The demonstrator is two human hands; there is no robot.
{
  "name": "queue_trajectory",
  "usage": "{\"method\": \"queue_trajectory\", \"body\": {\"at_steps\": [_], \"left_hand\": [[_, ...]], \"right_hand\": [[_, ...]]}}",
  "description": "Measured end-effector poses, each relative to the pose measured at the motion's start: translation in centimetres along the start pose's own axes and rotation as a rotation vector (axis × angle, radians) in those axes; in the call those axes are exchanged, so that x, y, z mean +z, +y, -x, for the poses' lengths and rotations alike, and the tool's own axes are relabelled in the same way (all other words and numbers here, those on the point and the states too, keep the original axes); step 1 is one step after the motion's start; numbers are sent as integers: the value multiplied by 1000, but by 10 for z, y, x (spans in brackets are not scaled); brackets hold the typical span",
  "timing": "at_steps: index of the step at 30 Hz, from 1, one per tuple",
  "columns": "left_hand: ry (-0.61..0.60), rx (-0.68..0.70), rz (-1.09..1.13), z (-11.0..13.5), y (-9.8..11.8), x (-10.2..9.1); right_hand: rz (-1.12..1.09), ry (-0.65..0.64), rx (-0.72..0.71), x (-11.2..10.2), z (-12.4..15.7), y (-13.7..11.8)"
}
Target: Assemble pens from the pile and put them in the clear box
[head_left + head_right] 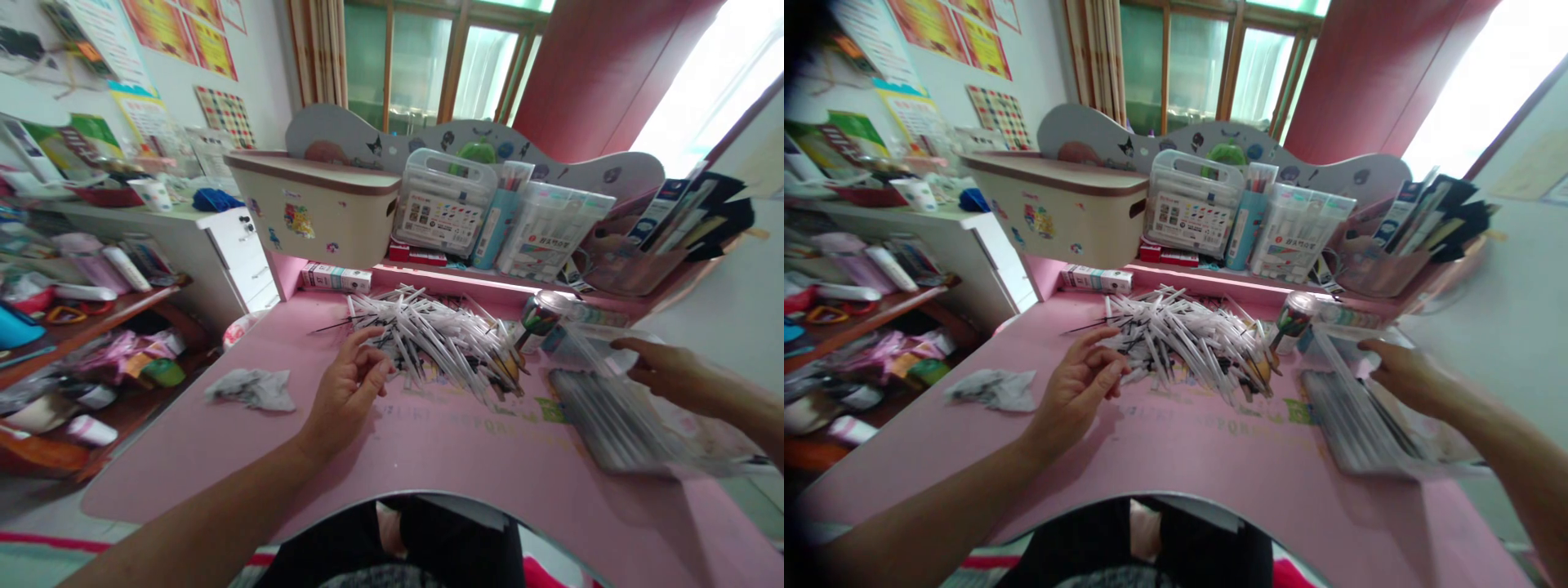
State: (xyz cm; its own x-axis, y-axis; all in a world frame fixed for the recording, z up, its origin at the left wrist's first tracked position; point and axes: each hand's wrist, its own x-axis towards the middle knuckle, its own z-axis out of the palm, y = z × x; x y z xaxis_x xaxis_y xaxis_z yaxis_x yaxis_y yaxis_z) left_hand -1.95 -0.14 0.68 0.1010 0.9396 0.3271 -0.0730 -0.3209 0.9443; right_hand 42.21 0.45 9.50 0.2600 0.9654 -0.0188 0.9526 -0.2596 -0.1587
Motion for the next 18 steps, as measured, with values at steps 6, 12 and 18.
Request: {"method": "queue_trajectory", "body": {"at_steps": [6, 12, 18], "left_hand": [[0, -15, -1, -1, -2, 0], [17, -57, -3, -3, -3, 0], [-17, -76, -38, -2, -4, 2]], "right_hand": [[92, 142, -261, -21, 43, -86], [274, -276, -358, 47, 63, -166], [305, -320, -338, 84, 46, -163]]}}
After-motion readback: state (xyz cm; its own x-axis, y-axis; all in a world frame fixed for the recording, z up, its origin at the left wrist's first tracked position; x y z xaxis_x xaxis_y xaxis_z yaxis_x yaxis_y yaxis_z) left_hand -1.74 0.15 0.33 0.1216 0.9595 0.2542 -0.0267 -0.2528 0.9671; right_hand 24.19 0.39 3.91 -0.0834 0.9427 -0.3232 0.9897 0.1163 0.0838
